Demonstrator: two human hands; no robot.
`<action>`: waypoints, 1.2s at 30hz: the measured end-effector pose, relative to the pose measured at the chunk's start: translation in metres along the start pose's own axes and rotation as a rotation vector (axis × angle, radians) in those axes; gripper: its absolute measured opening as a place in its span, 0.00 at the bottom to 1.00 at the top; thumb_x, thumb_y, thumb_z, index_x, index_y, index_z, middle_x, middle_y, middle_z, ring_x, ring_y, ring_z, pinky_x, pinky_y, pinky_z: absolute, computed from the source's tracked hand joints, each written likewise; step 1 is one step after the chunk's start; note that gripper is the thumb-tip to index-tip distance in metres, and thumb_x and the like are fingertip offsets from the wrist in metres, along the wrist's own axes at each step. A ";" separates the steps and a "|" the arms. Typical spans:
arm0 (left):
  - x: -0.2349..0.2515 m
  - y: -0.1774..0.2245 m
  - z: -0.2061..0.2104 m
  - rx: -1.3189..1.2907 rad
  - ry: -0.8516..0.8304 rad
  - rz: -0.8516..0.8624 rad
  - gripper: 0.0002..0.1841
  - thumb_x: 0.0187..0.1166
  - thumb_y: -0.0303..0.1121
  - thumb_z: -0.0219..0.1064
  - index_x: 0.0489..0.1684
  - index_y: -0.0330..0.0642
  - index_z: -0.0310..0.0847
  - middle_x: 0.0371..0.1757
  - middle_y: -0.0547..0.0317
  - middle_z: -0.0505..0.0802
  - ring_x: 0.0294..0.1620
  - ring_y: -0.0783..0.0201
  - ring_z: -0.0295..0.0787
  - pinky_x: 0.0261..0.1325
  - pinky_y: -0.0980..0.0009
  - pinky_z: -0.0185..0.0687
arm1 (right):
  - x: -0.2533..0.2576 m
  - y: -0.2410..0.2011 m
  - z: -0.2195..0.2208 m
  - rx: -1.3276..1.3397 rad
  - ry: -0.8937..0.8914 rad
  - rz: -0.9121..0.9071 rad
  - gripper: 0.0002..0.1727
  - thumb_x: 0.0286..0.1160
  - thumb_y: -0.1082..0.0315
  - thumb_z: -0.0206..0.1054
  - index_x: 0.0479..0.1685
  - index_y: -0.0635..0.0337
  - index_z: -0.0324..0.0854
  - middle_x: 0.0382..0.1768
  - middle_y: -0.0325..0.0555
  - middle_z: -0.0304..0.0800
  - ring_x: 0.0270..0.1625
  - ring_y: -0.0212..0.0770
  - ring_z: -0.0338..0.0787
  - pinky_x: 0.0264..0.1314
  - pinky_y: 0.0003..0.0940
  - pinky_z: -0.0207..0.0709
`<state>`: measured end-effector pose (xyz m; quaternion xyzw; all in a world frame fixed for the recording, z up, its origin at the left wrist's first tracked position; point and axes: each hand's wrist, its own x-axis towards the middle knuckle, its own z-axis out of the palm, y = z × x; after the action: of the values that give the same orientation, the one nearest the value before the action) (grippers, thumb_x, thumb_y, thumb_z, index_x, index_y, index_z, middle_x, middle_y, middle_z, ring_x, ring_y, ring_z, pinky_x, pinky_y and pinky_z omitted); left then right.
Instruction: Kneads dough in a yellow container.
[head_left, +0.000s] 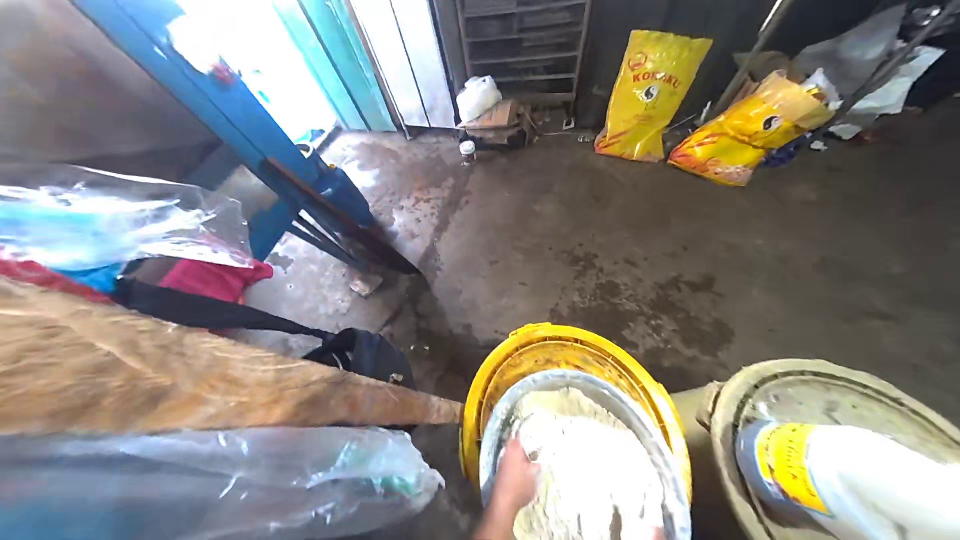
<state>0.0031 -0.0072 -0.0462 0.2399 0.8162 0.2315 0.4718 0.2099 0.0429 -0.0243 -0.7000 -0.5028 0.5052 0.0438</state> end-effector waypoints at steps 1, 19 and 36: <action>0.007 -0.006 0.004 -0.104 0.018 0.025 0.33 0.77 0.36 0.70 0.83 0.32 0.68 0.77 0.38 0.83 0.80 0.49 0.77 0.85 0.51 0.68 | 0.007 0.000 0.003 0.086 0.005 0.052 0.30 0.88 0.66 0.59 0.81 0.81 0.62 0.73 0.77 0.75 0.76 0.64 0.78 0.80 0.57 0.69; 0.004 0.007 -0.018 -0.380 -0.302 -0.044 0.25 0.79 0.27 0.70 0.75 0.31 0.71 0.59 0.43 0.90 0.57 0.59 0.88 0.64 0.60 0.84 | 0.024 -0.035 -0.016 0.212 -0.333 0.213 0.24 0.86 0.65 0.63 0.78 0.65 0.72 0.65 0.60 0.84 0.62 0.48 0.86 0.66 0.46 0.80; -0.126 0.039 0.054 -0.235 0.437 -0.242 0.37 0.78 0.37 0.72 0.84 0.24 0.63 0.81 0.25 0.74 0.84 0.36 0.70 0.87 0.46 0.63 | 0.058 -0.113 -0.044 -0.794 -0.332 -0.562 0.36 0.79 0.44 0.67 0.82 0.55 0.74 0.86 0.57 0.68 0.88 0.55 0.69 0.89 0.52 0.63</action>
<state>0.1126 -0.0449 0.0363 0.0289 0.8889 0.3128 0.3334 0.1673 0.1618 0.0228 -0.4109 -0.8249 0.3482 -0.1716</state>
